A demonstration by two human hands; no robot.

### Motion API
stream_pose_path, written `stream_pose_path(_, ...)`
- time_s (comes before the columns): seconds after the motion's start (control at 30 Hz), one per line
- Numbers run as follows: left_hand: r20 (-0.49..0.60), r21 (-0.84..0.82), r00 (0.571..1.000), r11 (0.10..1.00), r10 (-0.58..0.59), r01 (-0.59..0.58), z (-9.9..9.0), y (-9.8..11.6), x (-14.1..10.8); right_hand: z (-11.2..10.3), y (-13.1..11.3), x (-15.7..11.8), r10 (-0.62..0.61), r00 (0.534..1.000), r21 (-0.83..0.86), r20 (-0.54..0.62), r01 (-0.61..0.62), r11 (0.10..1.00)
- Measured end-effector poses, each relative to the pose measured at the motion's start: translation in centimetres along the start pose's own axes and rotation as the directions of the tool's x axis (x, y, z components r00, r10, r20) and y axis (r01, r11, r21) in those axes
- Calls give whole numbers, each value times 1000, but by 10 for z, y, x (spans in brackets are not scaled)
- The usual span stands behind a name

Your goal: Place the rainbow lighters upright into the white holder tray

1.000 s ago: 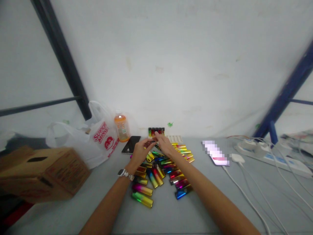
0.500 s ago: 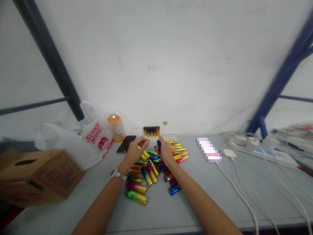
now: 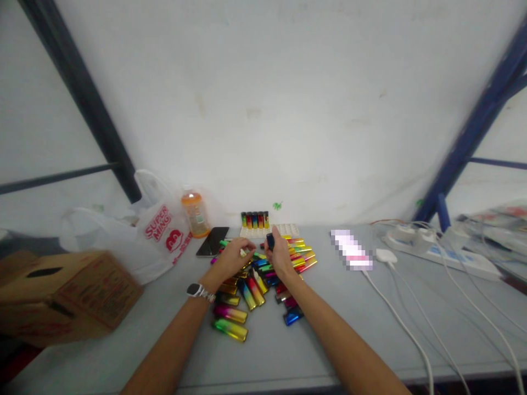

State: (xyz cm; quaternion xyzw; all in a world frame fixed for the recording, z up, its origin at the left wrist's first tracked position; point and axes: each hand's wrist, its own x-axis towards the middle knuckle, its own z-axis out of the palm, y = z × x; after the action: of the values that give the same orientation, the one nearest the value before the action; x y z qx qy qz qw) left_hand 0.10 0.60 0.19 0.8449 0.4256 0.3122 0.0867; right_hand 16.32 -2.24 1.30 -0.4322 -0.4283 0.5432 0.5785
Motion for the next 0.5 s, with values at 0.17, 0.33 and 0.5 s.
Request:
stream_pose_path(0.17,78,94,997,995,6,-14,3,-3,-2,-3,6,3,-62,997,-101,-35,58,993)
stream_pose_path(0.33,141,152,989,988,-33,12,5,-1,-4,-3,8,4,-121,991,-110,-49,115,987)
stream_pose_path(0.5,155,191,985,981,-70,40,1,9,-6,0,7,4,-168,986,-7,2,168,986)
